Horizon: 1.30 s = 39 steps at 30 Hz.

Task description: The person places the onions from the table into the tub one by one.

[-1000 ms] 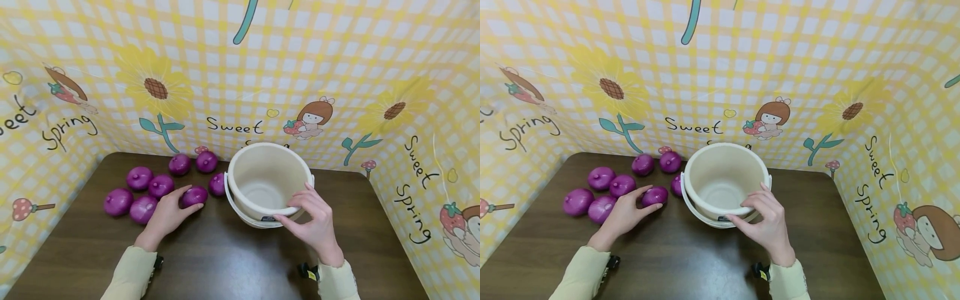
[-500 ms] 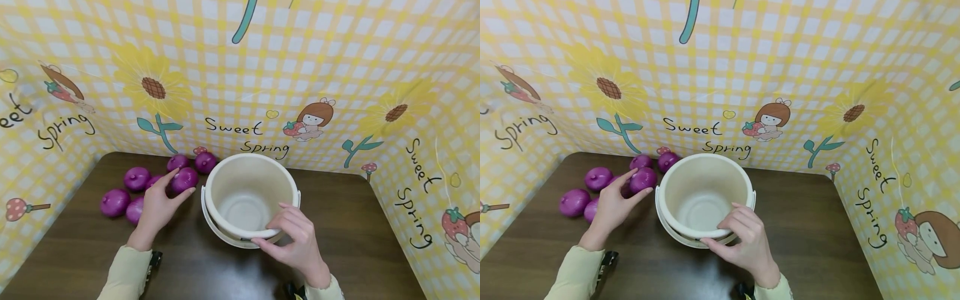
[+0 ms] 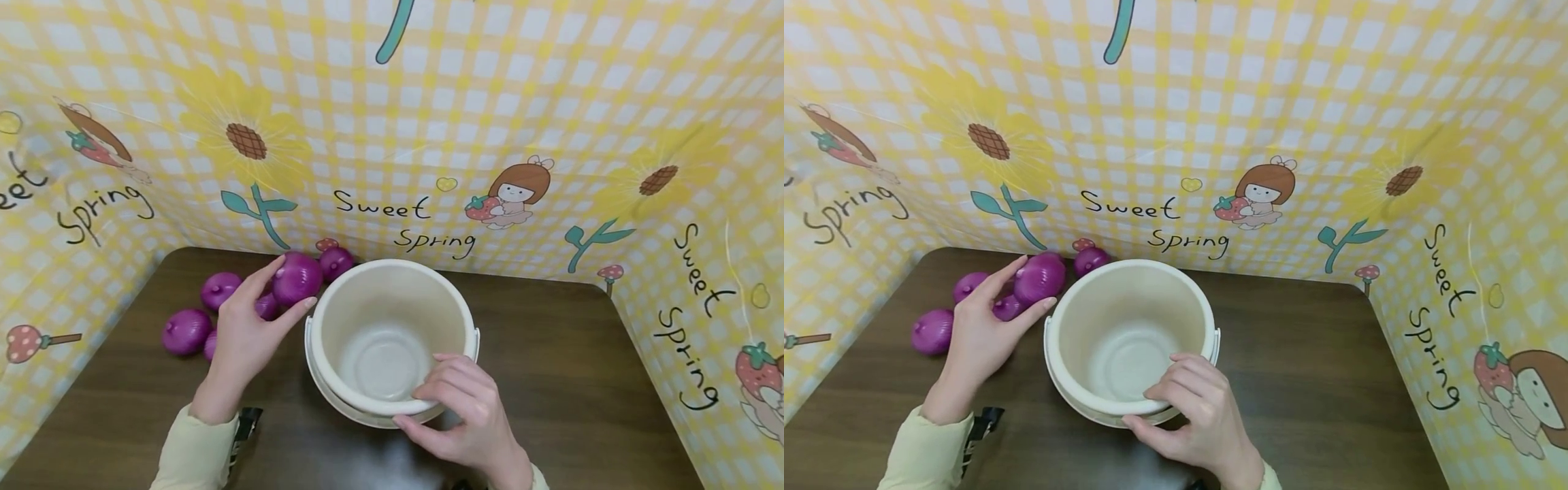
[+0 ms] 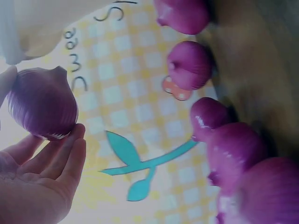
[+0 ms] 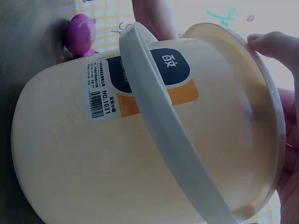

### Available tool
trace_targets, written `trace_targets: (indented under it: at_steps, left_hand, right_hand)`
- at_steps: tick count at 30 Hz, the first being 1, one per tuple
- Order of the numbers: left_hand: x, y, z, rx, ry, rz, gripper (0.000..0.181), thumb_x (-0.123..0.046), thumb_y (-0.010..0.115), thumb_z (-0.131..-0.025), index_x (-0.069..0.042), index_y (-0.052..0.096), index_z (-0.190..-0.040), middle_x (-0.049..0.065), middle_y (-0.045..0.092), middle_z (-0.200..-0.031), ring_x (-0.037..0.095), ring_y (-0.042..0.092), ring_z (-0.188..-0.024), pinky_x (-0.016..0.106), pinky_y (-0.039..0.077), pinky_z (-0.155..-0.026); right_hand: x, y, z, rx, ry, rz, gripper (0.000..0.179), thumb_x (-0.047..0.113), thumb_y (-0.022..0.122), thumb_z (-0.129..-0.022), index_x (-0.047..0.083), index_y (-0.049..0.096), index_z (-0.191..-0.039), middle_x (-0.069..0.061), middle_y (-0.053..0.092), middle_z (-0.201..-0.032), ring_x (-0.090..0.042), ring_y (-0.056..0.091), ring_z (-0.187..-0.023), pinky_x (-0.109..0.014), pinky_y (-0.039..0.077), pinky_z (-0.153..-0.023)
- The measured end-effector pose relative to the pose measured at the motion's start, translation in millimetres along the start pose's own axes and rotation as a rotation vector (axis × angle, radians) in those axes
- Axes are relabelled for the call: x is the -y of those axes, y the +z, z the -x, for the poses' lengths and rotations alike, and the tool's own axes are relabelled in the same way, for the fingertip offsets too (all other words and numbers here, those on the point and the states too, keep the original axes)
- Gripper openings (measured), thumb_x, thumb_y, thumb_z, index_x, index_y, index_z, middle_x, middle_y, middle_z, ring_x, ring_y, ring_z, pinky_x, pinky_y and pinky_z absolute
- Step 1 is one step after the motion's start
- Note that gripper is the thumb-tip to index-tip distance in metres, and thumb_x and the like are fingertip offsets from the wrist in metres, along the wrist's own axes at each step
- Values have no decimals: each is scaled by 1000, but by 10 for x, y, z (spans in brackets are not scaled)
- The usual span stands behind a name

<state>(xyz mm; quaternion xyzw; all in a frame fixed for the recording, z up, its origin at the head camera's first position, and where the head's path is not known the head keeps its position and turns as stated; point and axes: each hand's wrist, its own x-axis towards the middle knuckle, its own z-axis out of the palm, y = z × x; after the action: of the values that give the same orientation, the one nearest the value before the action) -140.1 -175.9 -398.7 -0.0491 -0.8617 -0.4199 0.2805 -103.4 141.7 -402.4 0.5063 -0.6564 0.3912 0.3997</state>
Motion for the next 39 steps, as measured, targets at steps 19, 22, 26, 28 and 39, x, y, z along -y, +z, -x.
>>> trace_targets:
  at_steps: [19,22,26,28,39]
  left_hand:
    - [-330,-119,24,-38,131,27,82,-16,96,-71,-22,60,-145,-6,61,-140,19,57,-126,22,40,-107]
    - [-336,-139,37,-37,134,20,83,-17,97,-71,-21,60,-145,-8,60,-140,18,57,-126,23,40,-107]
    - [-359,-165,39,-32,145,22,84,-17,97,-70,-21,59,-145,-8,59,-141,18,56,-127,25,40,-108]
    - [-375,-177,39,-33,152,25,85,-16,97,-69,-21,59,-145,-7,59,-142,19,56,-128,25,41,-107]
    - [-486,-199,50,-43,201,77,86,-8,97,-65,-17,62,-143,-3,61,-140,22,57,-127,28,41,-108]
  right_hand:
    - [-109,-114,45,-53,53,24,34,35,92,-73,8,72,-79,-1,67,-76,-19,64,-72,-49,52,-77]
    - [-115,-121,54,-68,48,20,34,35,92,-73,8,71,-77,-1,66,-74,-18,63,-70,-50,51,-74]
    - [-115,-124,51,-83,38,18,35,35,92,-73,8,70,-75,-1,64,-72,-17,61,-67,-48,51,-72]
    - [-114,-122,47,-90,33,14,35,35,93,-73,8,70,-74,0,64,-71,-16,61,-67,-48,51,-72]
    - [-128,-92,64,-136,11,-33,37,32,95,-71,5,70,-73,-1,63,-69,-16,60,-65,-47,50,-69]
